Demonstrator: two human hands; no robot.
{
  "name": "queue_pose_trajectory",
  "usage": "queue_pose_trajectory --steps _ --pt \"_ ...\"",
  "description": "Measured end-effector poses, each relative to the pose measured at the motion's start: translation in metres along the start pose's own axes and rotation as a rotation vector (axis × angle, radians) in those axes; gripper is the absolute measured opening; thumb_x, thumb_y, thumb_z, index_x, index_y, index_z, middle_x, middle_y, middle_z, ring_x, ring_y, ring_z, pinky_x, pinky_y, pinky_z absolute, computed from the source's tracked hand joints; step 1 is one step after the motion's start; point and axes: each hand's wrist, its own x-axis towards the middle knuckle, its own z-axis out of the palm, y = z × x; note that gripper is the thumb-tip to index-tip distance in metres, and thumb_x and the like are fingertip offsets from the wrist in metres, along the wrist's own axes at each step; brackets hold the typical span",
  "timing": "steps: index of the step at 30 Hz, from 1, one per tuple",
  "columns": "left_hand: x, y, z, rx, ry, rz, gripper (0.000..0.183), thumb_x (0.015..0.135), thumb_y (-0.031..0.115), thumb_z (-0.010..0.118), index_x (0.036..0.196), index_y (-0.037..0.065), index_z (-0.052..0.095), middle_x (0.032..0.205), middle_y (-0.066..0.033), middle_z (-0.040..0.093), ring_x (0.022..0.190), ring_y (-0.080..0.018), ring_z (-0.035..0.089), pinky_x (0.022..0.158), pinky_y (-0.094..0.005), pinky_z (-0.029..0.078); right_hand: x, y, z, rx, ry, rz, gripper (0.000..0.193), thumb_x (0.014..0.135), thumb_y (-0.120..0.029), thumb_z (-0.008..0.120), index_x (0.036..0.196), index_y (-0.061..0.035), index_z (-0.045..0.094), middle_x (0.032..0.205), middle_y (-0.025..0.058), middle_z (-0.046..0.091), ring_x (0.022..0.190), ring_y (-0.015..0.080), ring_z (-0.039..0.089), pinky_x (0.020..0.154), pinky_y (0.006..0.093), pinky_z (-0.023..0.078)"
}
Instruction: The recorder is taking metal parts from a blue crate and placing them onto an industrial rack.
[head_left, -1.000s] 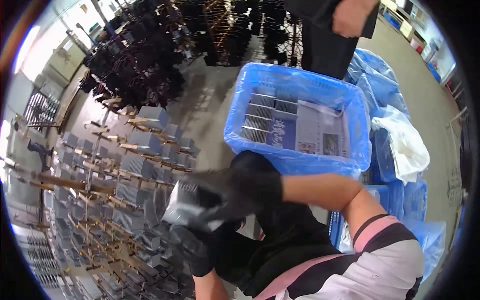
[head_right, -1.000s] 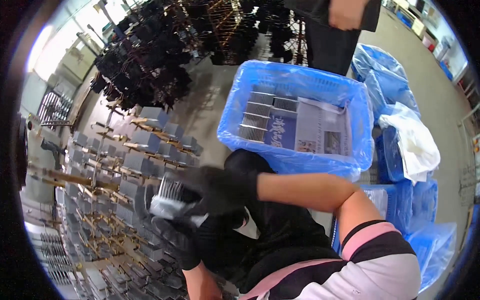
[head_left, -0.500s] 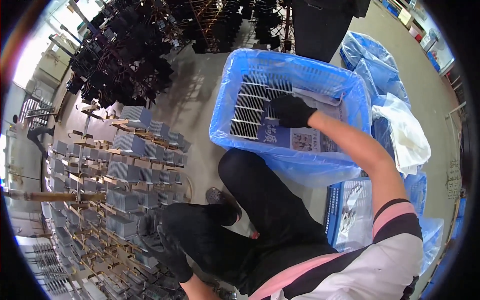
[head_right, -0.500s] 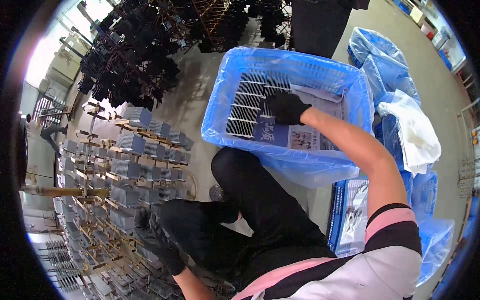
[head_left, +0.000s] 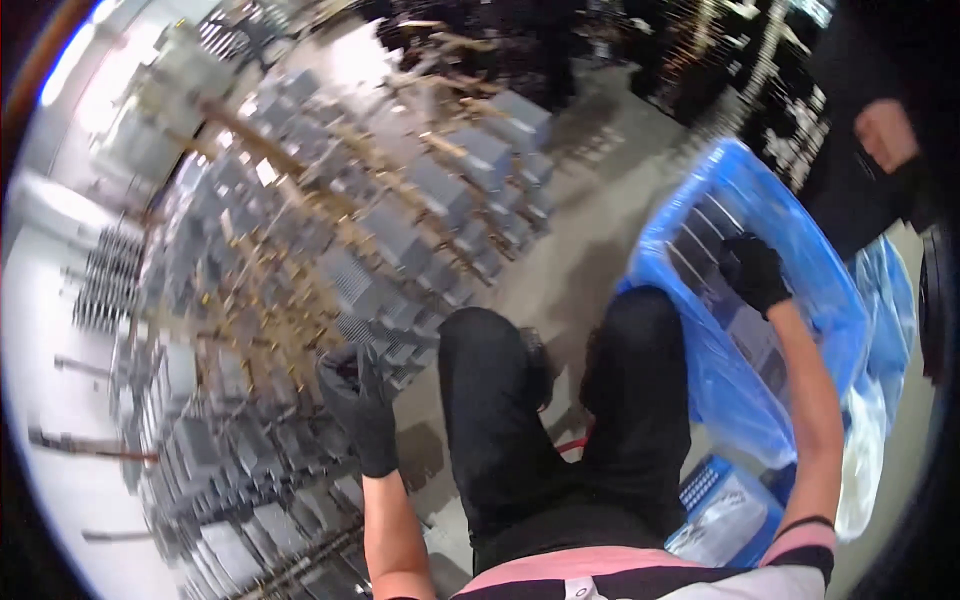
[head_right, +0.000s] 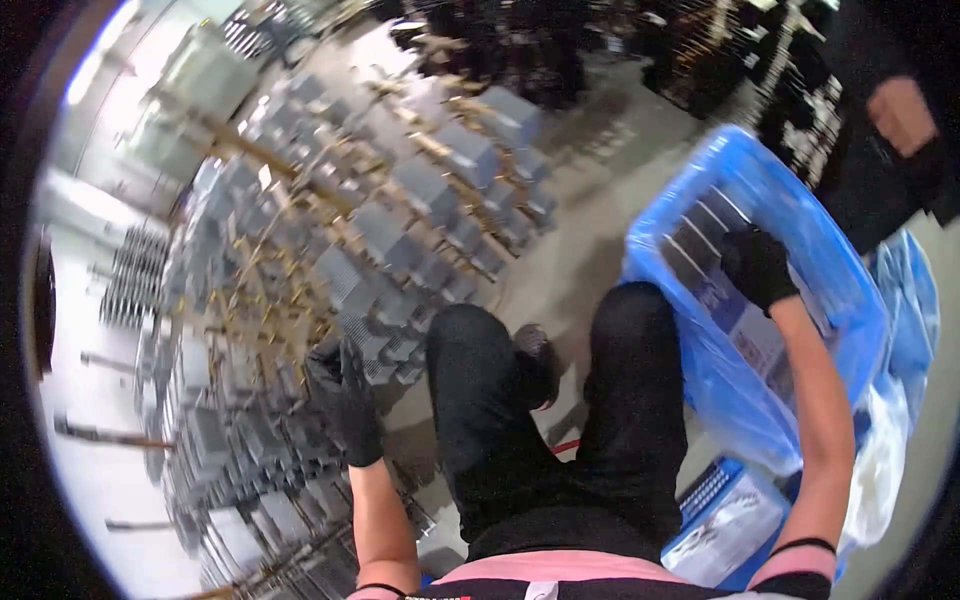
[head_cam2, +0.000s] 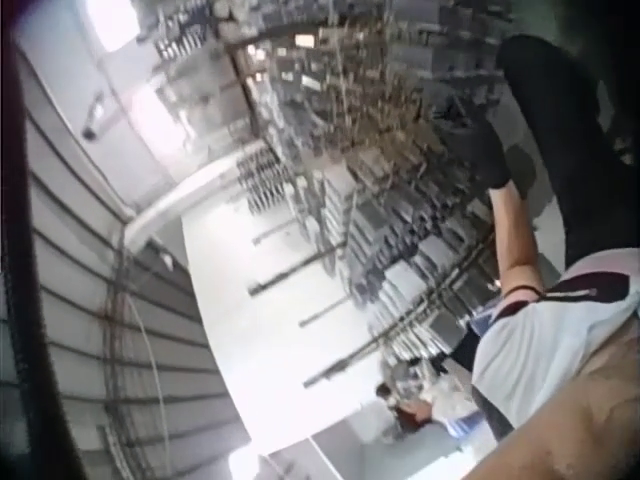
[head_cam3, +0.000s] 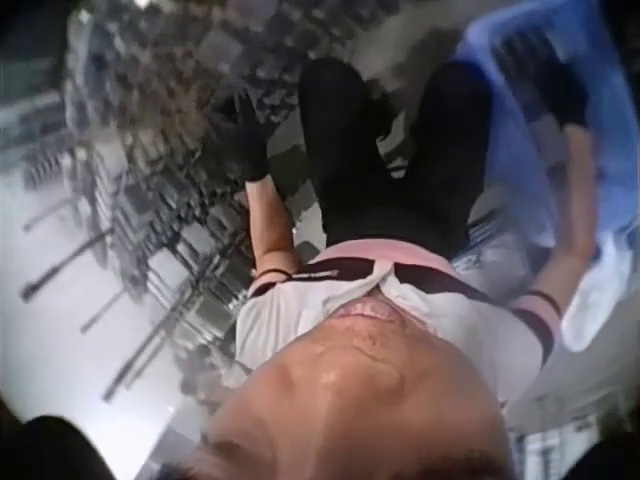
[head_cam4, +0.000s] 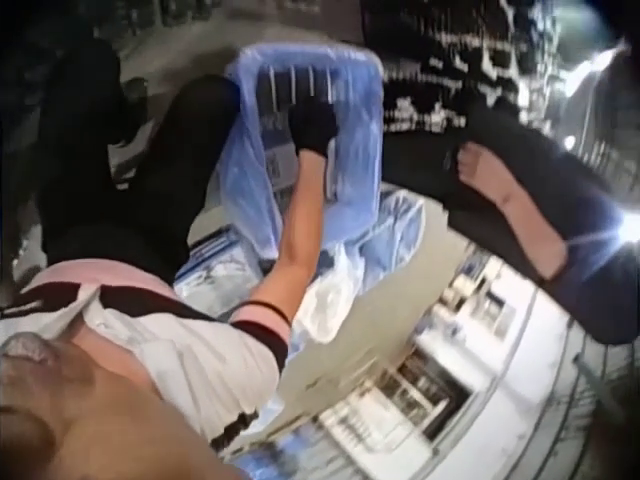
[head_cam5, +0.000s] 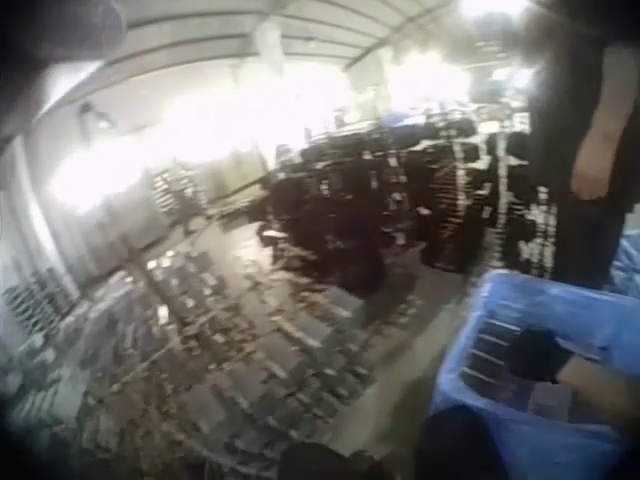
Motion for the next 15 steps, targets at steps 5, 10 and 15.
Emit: queue_pose_trajectory --steps 5,10,15 --pt "0.020 -0.044 -0.043 0.372 0.166 0.067 0.037 0.091 0.026 0.069 0.104 -0.006 0.058 0.097 -0.0149 0.066 0.086 -0.0231 0.063 0.077 -0.0368 0.048 0.005 -0.141 -0.117 0.818 0.670 -0.466 0.030 0.090 -0.015 0.063 0.116 0.0003 0.064 0.111 0.0200 0.067 0.103 0.0339 0.064 0.093 0.0420 0.049" --pt "0.057 -0.026 -0.028 0.204 0.103 0.074 0.031 0.095 0.028 0.065 0.099 -0.002 0.061 0.076 -0.0104 0.064 0.067 -0.0222 0.061 0.063 -0.0341 0.048 0.016 -0.329 -0.123 0.786 0.748 -1.114 0.042 0.094 -0.026 0.061 0.127 -0.0015 0.057 0.122 0.0199 0.063 0.113 0.0338 0.061 0.097 0.0427 0.047" --pt "0.104 -0.024 0.006 0.423 -0.110 0.100 0.033 0.091 0.029 0.068 0.089 -0.004 0.064 0.072 -0.0135 0.063 0.066 -0.0263 0.062 0.062 -0.0383 0.047 0.114 -0.462 -0.017 1.879 -0.220 -0.612 0.029 0.092 -0.030 0.062 0.109 -0.0067 0.065 0.089 0.0086 0.068 0.083 0.0242 0.065 0.075 0.0389 0.050"
